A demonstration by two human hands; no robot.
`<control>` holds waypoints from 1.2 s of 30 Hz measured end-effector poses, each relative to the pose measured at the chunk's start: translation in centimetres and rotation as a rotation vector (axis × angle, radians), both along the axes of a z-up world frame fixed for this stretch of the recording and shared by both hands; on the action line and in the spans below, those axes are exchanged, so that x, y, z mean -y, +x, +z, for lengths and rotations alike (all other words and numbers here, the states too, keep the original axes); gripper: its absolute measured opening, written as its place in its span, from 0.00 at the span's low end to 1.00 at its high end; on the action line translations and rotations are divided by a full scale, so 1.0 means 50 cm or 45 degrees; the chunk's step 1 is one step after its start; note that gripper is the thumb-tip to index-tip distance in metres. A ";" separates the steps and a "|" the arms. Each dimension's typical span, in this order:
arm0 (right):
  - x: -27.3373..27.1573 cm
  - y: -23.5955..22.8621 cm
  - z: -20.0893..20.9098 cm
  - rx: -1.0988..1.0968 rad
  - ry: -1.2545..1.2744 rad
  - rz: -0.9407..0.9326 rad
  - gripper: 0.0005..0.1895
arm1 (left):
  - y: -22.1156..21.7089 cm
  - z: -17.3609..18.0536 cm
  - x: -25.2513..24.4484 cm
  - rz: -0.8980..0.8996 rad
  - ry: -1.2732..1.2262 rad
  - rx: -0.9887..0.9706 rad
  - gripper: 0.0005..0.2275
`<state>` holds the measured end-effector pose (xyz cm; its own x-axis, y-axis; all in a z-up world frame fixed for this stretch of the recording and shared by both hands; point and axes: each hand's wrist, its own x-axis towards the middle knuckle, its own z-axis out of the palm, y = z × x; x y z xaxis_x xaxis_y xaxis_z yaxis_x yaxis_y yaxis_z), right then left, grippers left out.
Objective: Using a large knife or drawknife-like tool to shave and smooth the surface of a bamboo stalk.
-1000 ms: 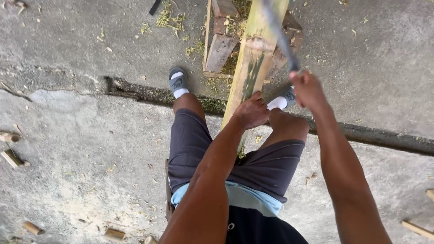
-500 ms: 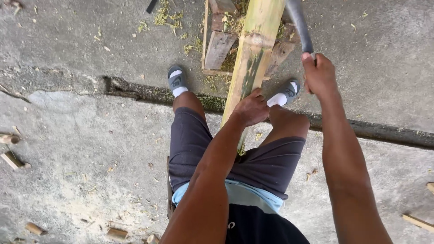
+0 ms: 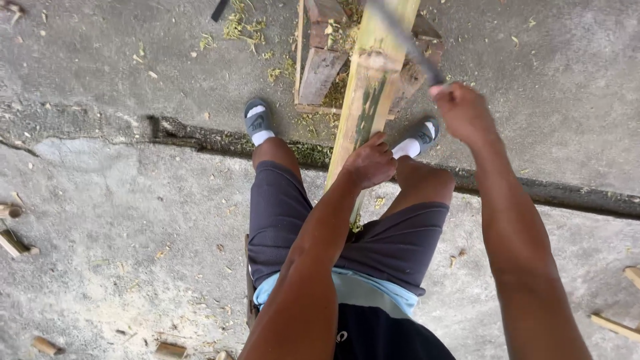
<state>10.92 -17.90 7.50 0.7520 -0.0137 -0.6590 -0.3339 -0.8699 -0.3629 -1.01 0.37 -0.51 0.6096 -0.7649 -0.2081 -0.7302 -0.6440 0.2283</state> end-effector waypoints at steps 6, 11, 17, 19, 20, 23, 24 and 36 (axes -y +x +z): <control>-0.008 -0.049 -0.060 0.041 -0.089 0.242 0.26 | 0.002 -0.032 -0.001 0.073 -0.173 0.044 0.09; -0.029 -0.008 -0.023 0.004 0.022 -0.120 0.27 | -0.003 -0.026 -0.003 0.021 -0.030 -0.001 0.09; -0.021 -0.066 -0.120 0.124 0.007 0.197 0.29 | 0.007 -0.029 0.000 0.047 -0.160 0.026 0.11; -0.034 -0.084 -0.119 0.144 0.001 0.270 0.30 | -0.004 -0.025 -0.001 0.072 -0.200 -0.033 0.12; -0.042 -0.080 -0.108 0.102 -0.046 0.230 0.28 | -0.003 -0.026 0.001 0.072 -0.182 -0.022 0.12; -0.048 -0.096 -0.107 0.207 -0.124 0.244 0.25 | -0.006 -0.030 0.000 0.067 -0.172 -0.045 0.12; -0.048 -0.101 -0.112 0.368 -0.149 0.294 0.22 | -0.001 -0.031 -0.004 0.059 -0.172 -0.066 0.13; -0.058 -0.272 -0.209 0.790 -0.149 0.267 0.18 | -0.079 -0.047 -0.019 0.119 -0.162 0.020 0.18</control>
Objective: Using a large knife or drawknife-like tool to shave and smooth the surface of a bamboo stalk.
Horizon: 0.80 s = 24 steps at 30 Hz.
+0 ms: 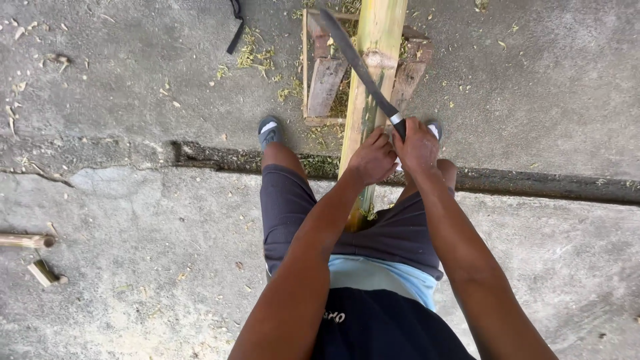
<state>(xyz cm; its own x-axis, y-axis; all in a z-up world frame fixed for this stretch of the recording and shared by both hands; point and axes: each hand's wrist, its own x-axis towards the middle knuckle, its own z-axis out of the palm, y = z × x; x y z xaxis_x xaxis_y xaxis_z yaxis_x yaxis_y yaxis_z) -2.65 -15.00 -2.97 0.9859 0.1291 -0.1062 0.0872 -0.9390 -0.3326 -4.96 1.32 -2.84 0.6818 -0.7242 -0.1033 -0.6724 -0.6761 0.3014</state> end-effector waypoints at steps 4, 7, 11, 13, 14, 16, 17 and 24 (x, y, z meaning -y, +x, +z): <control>-0.012 -0.042 0.047 -0.226 -0.040 -0.130 0.20 | -0.096 0.047 -0.006 0.064 0.074 -0.063 0.19; -0.006 -0.064 0.088 -0.301 -0.097 -0.046 0.25 | -0.155 0.031 0.002 0.249 -0.056 -0.074 0.19; 0.016 -0.023 0.152 -0.408 -0.289 0.231 0.29 | -0.158 0.019 0.008 0.235 -0.043 -0.179 0.21; 0.028 0.003 0.147 -0.540 -0.341 0.191 0.30 | -0.156 0.019 0.013 0.274 -0.057 -0.231 0.21; 0.034 0.011 0.125 -0.366 -0.303 0.099 0.29 | -0.156 0.026 0.010 0.285 -0.083 -0.218 0.22; 0.025 0.008 0.115 -0.187 -0.267 0.006 0.28 | -0.159 0.029 0.008 0.294 -0.112 -0.200 0.23; 0.011 -0.001 0.126 -0.229 -0.325 0.106 0.28 | -0.161 0.026 0.010 0.308 -0.129 -0.160 0.23; 0.037 0.033 0.112 -0.147 -0.226 -0.008 0.28 | -0.150 0.040 0.005 0.312 -0.100 -0.215 0.24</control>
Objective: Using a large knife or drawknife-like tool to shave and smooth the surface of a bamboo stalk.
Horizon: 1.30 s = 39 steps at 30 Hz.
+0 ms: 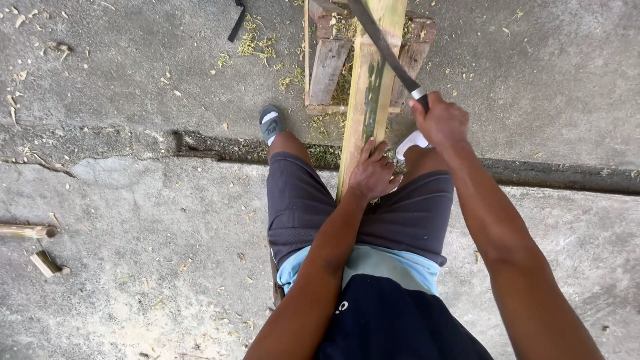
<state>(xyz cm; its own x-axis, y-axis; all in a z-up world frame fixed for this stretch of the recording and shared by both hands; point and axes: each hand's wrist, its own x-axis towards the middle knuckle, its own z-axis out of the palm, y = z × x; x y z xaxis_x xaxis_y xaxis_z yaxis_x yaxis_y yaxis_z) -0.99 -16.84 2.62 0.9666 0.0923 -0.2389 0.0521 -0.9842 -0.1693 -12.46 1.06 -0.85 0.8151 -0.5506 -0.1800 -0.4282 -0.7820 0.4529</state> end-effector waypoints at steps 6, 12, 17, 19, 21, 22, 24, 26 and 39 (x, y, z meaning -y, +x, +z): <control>0.002 0.007 0.055 -0.316 -0.082 0.228 0.28 | -0.003 -0.007 0.006 -0.067 0.127 -0.026 0.26; -0.011 -0.022 0.047 -0.239 -0.196 0.418 0.29 | -0.006 -0.008 0.001 -0.070 0.087 -0.049 0.26; 0.047 0.026 -0.001 -0.119 -0.157 0.073 0.29 | -0.002 -0.014 0.003 -0.040 0.046 -0.019 0.26; 0.049 0.022 -0.031 0.087 -0.148 -0.045 0.29 | -0.003 -0.019 -0.003 -0.050 0.052 -0.008 0.27; 0.024 0.007 -0.010 -0.223 -0.133 0.016 0.29 | -0.001 -0.026 0.003 -0.038 0.033 0.004 0.26; 0.019 0.001 0.004 -0.225 -0.134 0.008 0.29 | -0.007 -0.021 0.000 -0.047 0.032 0.003 0.26; 0.012 0.002 0.029 -0.314 -0.088 0.172 0.27 | -0.007 -0.011 -0.003 -0.039 0.047 -0.018 0.25; 0.073 0.031 -0.048 -0.103 -0.094 0.034 0.27 | 0.003 -0.025 -0.001 -0.036 0.034 -0.014 0.26; 0.053 -0.081 -0.044 -0.127 0.023 -0.147 0.31 | -0.004 -0.009 -0.001 -0.020 -0.017 -0.026 0.25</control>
<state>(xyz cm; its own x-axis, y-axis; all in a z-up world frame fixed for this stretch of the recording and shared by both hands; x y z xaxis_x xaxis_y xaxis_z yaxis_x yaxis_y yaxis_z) -5.06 -19.48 0.39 0.9426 -0.0127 -0.3338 -0.0791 -0.9794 -0.1861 -12.64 1.12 -1.28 0.8027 -0.5655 -0.1892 -0.4307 -0.7692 0.4720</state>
